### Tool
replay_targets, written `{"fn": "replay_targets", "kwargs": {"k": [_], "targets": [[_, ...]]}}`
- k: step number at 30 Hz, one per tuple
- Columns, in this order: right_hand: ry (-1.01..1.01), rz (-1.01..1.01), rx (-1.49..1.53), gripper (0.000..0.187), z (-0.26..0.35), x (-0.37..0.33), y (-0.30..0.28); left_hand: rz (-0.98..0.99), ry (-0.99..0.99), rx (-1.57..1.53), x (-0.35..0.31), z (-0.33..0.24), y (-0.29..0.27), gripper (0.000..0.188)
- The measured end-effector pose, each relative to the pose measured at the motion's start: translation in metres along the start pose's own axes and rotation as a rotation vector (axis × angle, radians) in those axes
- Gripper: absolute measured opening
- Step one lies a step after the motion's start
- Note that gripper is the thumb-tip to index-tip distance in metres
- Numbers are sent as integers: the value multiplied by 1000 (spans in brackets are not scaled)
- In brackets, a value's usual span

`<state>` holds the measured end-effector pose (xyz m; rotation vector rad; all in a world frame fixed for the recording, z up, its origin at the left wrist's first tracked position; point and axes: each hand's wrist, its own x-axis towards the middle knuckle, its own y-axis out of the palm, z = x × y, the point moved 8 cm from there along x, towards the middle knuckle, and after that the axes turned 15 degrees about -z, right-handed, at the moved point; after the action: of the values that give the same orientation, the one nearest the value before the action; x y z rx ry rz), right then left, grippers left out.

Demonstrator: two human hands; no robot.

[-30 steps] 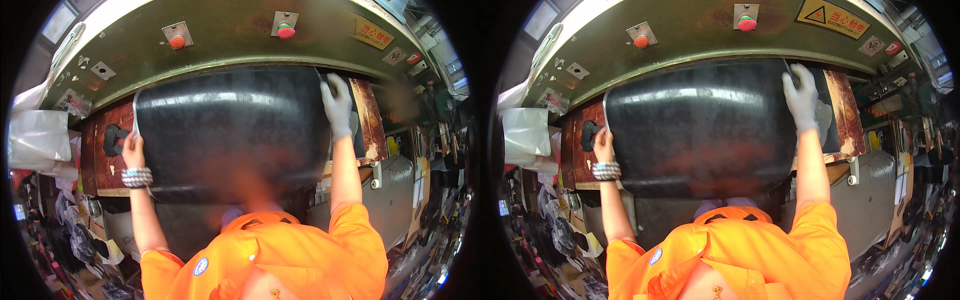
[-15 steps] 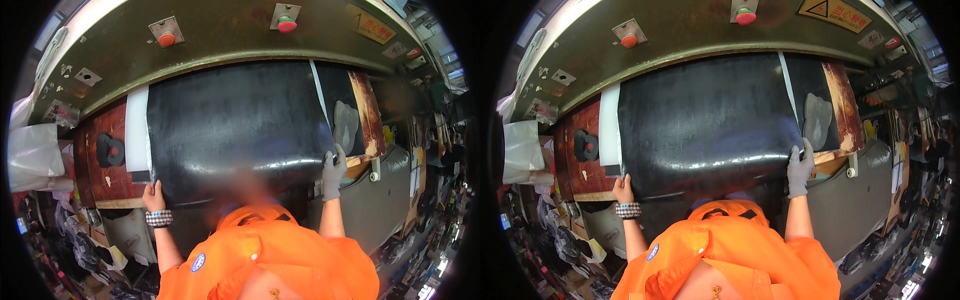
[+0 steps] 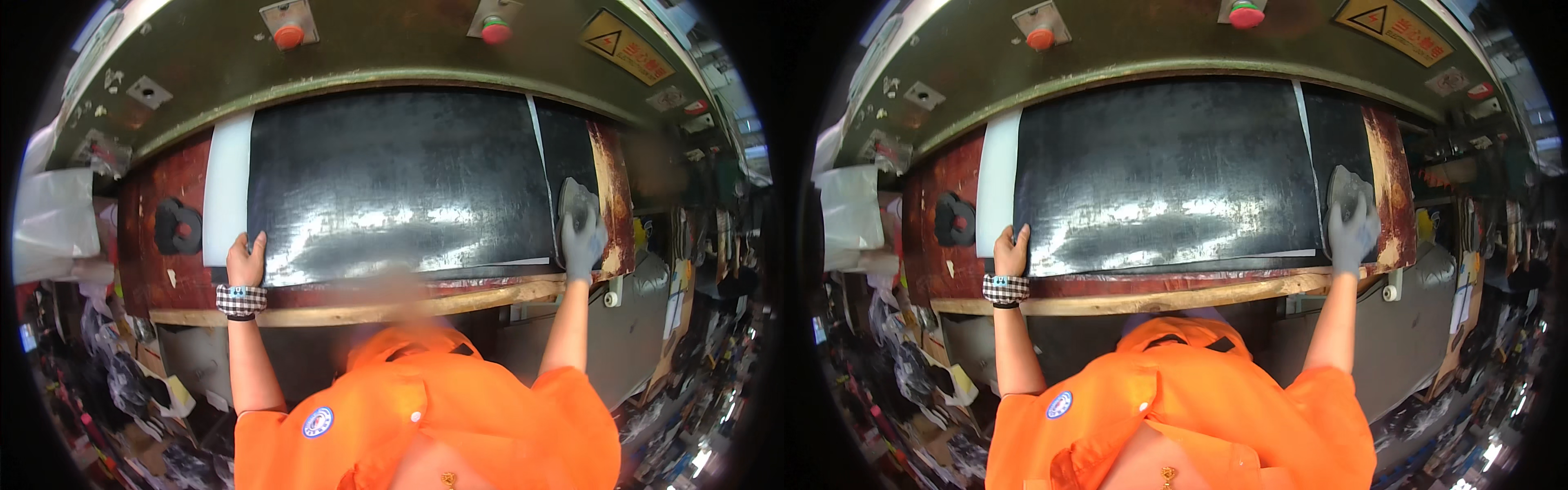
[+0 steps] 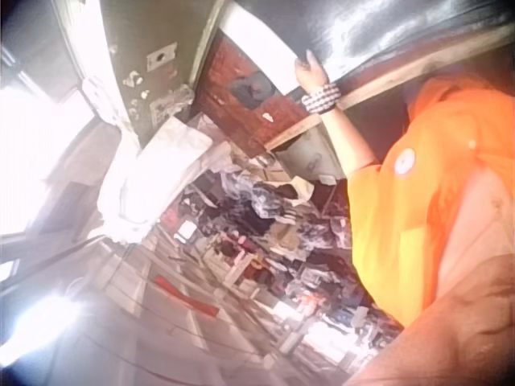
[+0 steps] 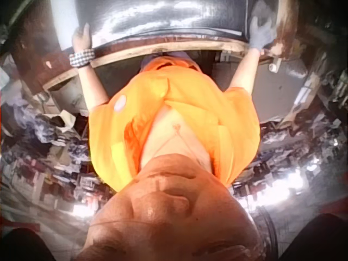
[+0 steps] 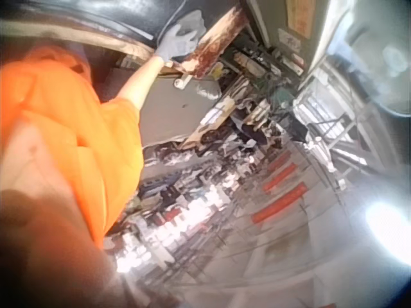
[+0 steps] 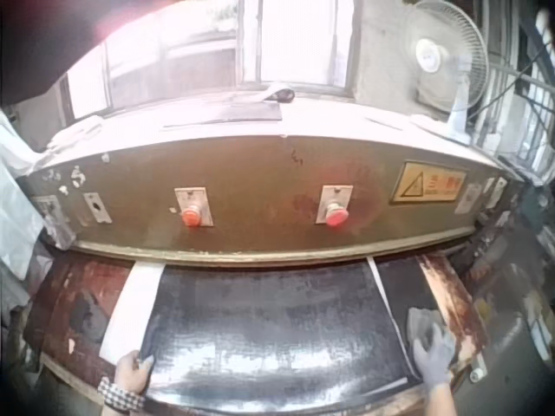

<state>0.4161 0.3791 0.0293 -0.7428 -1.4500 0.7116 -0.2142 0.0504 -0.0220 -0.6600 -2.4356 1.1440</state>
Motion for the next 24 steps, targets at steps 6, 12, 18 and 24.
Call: {"fn": "replay_targets", "kwargs": {"k": [6, 12, 18, 24], "targets": [[120, 192, 229, 83, -35, -38, 19, -384, 205, 154, 17, -52, -4, 41], [261, 205, 278, 88, -32, -24, 26, -277, 98, 106, 18, -44, 7, 42], [700, 223, 933, 66, -10, -29, -33, -378, 195, 104, -2, -53, 5, 33], [319, 565, 1420, 76, 200, -64, -123, -408, 276, -36, -8, -59, -1, 32]]}}
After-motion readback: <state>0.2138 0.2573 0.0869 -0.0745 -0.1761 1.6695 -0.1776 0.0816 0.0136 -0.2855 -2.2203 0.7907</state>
